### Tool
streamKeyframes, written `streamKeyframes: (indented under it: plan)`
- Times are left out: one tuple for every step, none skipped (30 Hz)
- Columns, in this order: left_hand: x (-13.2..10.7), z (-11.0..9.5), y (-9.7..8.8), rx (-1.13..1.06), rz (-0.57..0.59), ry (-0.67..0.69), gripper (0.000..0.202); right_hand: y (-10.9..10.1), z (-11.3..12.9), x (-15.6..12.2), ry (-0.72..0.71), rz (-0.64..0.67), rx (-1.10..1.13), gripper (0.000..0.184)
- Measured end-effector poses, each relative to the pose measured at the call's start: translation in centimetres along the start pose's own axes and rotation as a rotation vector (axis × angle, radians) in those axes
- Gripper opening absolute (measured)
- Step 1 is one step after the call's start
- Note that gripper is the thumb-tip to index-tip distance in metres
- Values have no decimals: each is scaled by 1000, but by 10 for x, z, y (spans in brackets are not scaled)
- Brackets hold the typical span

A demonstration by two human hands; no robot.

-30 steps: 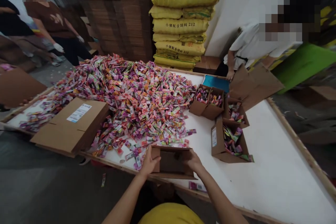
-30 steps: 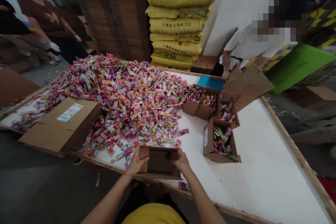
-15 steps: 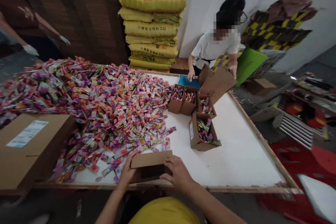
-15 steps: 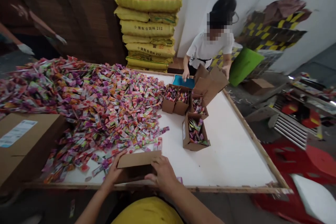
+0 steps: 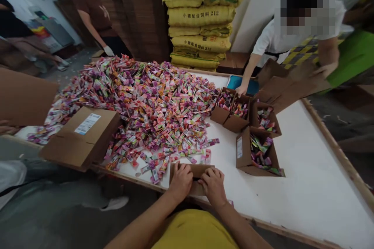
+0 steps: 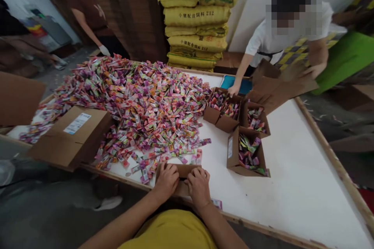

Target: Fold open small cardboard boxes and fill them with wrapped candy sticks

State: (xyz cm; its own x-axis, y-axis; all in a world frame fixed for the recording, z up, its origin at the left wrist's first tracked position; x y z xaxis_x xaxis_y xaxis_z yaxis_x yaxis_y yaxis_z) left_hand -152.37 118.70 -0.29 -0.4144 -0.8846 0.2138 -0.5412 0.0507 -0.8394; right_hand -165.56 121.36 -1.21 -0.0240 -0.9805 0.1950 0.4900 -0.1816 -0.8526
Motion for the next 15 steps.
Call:
streamKeyframes:
  plan:
    - [-2,1,-1,-12,26,10,9,-1,1,-1,-1,-9,24,8]
    - [-3,2,-2,-30,69,35,22,-2,1,-2,-2,-16,62,10]
    - [-3,2,-2,-42,124,71,48,-3,1,-1,-3,-18,114,11]
    - [-3,2,-2,-38,184,112,75,-4,-1,1,2,-14,179,12]
    - [-3,3,-2,-10,245,150,97,-5,-5,5,22,-5,263,13]
    - [-2,3,-2,38,296,168,108,-5,-13,11,68,8,371,15]
    - [-3,5,-3,96,327,155,110,-4,-25,20,142,12,491,17]
    - [-4,9,-6,149,328,110,107,-2,-40,30,242,1,606,21]
    - [-6,13,-13,184,301,31,103,2,-58,41,354,-14,679,27]
    - [-9,19,-23,198,241,-88,98,8,-78,52,463,-28,701,35]
    - [-14,28,-37,181,142,-246,92,16,-98,63,555,-37,675,44]
    - [-19,39,-54,122,11,-430,86,25,-116,74,623,-35,614,52]
    - [-23,52,-72,10,-127,-641,80,37,-132,86,668,-21,540,58]
    - [-23,68,-87,-132,-258,-850,76,49,-145,98,693,2,476,61]
    - [-16,83,-98,-307,-366,-1018,73,62,-155,112,705,23,432,62]
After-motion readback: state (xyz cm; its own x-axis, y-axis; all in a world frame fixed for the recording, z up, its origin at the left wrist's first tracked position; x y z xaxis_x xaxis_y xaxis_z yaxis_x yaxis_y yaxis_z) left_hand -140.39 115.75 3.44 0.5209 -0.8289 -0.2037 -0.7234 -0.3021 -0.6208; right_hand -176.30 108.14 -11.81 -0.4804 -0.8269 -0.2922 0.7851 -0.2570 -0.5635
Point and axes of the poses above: each hand's wrist, its own x-axis towards the middle knuckle, its own y-axis out of the palm, z = x × y, the point moved 6 cm from there along x, towards the middle knuckle, and after that the axes turned 12 degrees about -z, right-handed, at the moved point
